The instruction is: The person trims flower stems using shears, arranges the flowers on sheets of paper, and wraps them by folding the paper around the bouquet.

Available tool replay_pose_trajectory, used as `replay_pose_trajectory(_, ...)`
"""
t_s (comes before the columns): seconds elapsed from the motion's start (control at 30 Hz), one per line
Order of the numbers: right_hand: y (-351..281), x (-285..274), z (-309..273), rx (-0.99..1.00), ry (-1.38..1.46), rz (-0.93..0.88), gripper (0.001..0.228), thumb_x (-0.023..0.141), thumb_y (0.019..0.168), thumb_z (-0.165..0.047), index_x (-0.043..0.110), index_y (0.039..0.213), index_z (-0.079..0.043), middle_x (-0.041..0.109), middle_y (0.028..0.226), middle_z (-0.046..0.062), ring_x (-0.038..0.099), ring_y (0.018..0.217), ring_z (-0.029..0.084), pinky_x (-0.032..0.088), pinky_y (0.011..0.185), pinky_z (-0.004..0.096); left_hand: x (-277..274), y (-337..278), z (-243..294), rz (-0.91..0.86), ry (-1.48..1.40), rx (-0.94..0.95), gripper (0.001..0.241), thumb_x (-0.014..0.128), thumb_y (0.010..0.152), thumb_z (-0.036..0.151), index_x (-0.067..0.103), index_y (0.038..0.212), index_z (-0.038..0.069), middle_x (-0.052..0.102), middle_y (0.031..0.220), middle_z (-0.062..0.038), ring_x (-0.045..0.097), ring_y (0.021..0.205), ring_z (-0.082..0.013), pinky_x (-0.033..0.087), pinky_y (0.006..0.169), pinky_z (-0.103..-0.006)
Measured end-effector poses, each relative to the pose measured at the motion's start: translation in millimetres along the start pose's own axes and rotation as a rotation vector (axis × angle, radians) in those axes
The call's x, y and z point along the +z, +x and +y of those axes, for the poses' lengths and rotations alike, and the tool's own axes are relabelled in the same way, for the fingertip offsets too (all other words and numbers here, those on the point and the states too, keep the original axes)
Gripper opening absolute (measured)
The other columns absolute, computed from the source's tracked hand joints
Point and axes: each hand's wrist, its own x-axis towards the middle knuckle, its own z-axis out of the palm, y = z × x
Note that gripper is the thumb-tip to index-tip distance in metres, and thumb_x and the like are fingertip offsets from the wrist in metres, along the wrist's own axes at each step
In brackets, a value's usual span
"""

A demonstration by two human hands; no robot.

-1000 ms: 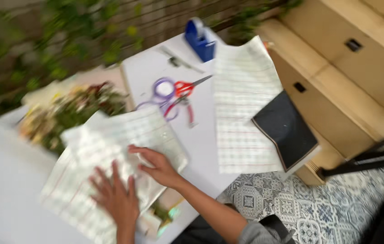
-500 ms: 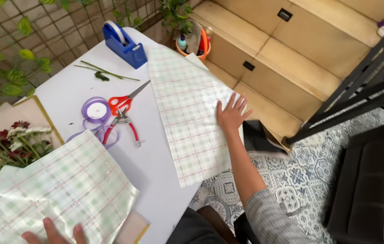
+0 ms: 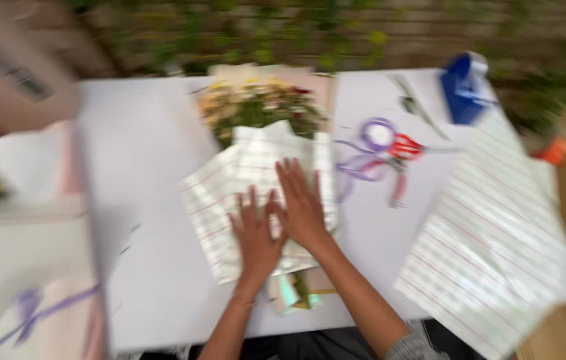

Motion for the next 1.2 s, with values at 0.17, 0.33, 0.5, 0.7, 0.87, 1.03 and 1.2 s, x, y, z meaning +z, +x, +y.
replay_pose_trajectory(0.17,8,45,-11,-0.041,-0.426,-0.071,0.062,0.054,0.100,-0.032,0.040,0.157,-0.010,0.028,0.164,0.026,0.023,0.155,0.038,0.018,0.120,0.064,-21,0,-17,-0.111,-0.077,0.062,0.081,0.058,0.083,0.047,0.040,0.155,0.015,0.008,0.171,-0.015,0.001,0.155,-0.0464,0.006,0.113,-0.0770)
replay_pose_trajectory(0.33,-2,40,-19,0.081,-0.161,0.003,0.051,0.044,0.107,-0.027,0.041,0.157,-0.021,0.023,0.169,0.011,0.017,0.157,0.029,0.013,0.124,0.055,-39,4,-31,-0.069,-0.625,-0.174,0.077,0.063,0.091,0.017,0.027,0.159,0.017,0.009,0.167,-0.015,0.005,0.157,-0.0369,0.004,0.122,-0.0631)
replay_pose_trajectory(0.5,-7,33,-29,0.101,-0.064,0.125,0.052,0.051,0.104,-0.022,0.045,0.155,-0.022,0.026,0.168,0.008,0.019,0.156,0.028,0.014,0.125,0.052,-28,5,-46,0.034,-0.443,-0.214,0.060,0.056,0.096,0.005,0.033,0.149,-0.011,0.018,0.152,-0.029,0.020,0.144,-0.0463,0.027,0.122,-0.0522)
replay_pose_trajectory(0.7,-12,35,-19,0.329,0.105,0.292,0.072,0.068,0.097,-0.032,0.034,0.158,-0.016,0.021,0.164,0.022,0.021,0.154,0.040,0.017,0.125,0.055,-12,8,-44,0.049,-0.023,-0.187,0.055,0.057,0.099,0.028,0.050,0.147,0.003,0.023,0.155,-0.031,0.018,0.143,-0.0474,0.015,0.118,-0.0573)
replay_pose_trajectory(0.87,-10,36,-13,0.267,0.164,0.350,0.053,0.060,0.102,-0.024,0.043,0.150,-0.007,0.041,0.152,0.018,0.032,0.150,0.038,0.023,0.123,0.055,8,27,-41,0.053,-0.361,-0.116,0.068,0.056,0.089,0.008,0.031,0.147,-0.016,0.033,0.146,-0.035,0.034,0.133,-0.0495,0.026,0.118,-0.0552)
replay_pose_trajectory(1.03,-10,41,3,0.180,0.159,0.376,0.050,0.059,0.102,-0.018,0.046,0.148,-0.003,0.045,0.148,0.021,0.035,0.147,0.042,0.025,0.122,0.055,8,47,-54,-0.067,-0.652,-0.319,0.078,0.069,0.082,0.013,0.036,0.148,-0.010,0.039,0.144,-0.029,0.044,0.134,-0.0468,0.037,0.115,-0.0510)
replay_pose_trajectory(1.2,-12,40,4,0.182,0.184,0.357,0.049,0.058,0.104,-0.019,0.044,0.148,-0.001,0.045,0.149,0.022,0.035,0.147,0.042,0.025,0.123,0.056,10,47,-68,-0.094,-0.978,-0.573,0.085,0.084,0.080,0.017,0.040,0.146,-0.012,0.048,0.129,-0.019,0.056,0.122,-0.0272,0.049,0.104,-0.0306)
